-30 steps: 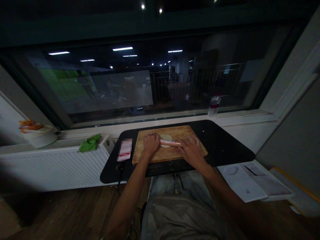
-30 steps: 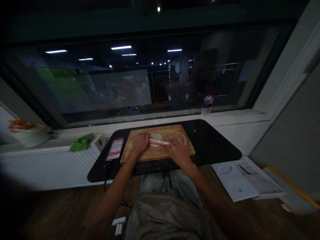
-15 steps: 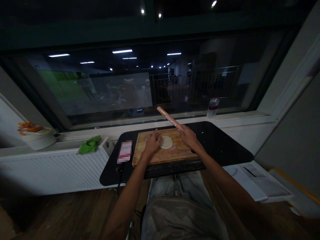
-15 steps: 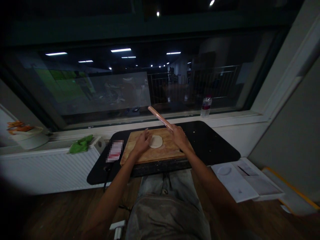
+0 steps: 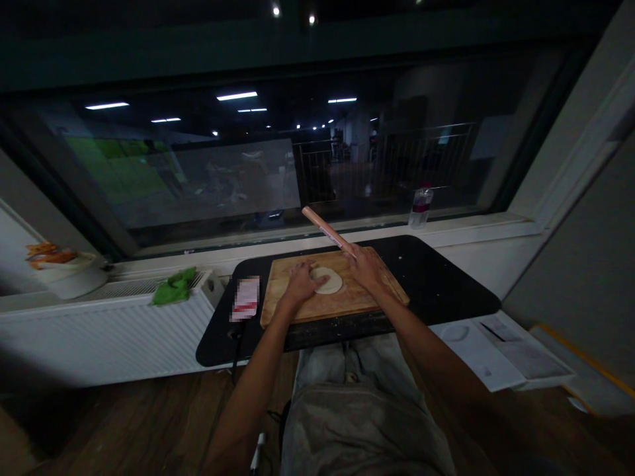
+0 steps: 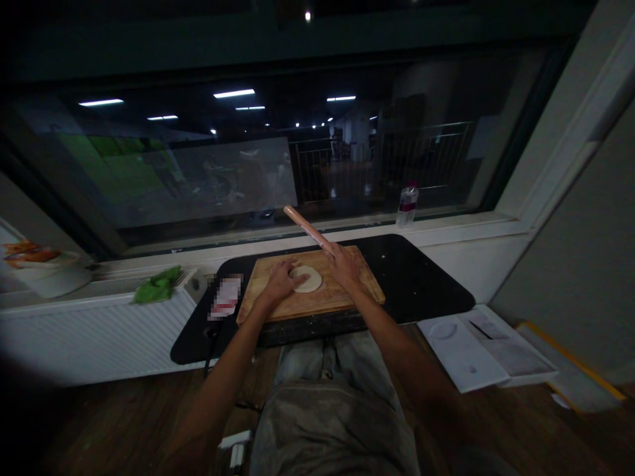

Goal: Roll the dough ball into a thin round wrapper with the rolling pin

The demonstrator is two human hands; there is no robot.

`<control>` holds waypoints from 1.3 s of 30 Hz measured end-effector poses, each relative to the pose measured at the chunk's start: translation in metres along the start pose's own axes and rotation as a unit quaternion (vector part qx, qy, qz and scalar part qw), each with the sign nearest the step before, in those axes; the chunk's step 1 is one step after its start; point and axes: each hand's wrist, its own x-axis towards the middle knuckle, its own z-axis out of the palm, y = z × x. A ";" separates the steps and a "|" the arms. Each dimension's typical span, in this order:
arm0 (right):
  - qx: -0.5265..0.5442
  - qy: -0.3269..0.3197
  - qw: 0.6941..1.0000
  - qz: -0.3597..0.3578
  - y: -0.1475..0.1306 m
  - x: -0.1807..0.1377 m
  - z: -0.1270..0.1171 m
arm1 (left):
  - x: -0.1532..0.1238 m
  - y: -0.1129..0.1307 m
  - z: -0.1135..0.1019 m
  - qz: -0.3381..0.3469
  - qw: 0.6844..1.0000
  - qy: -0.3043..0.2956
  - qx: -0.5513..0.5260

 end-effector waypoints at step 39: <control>0.184 -0.038 0.970 -0.152 0.018 0.004 0.017 | -0.009 0.012 -0.023 -0.157 0.934 0.319 0.038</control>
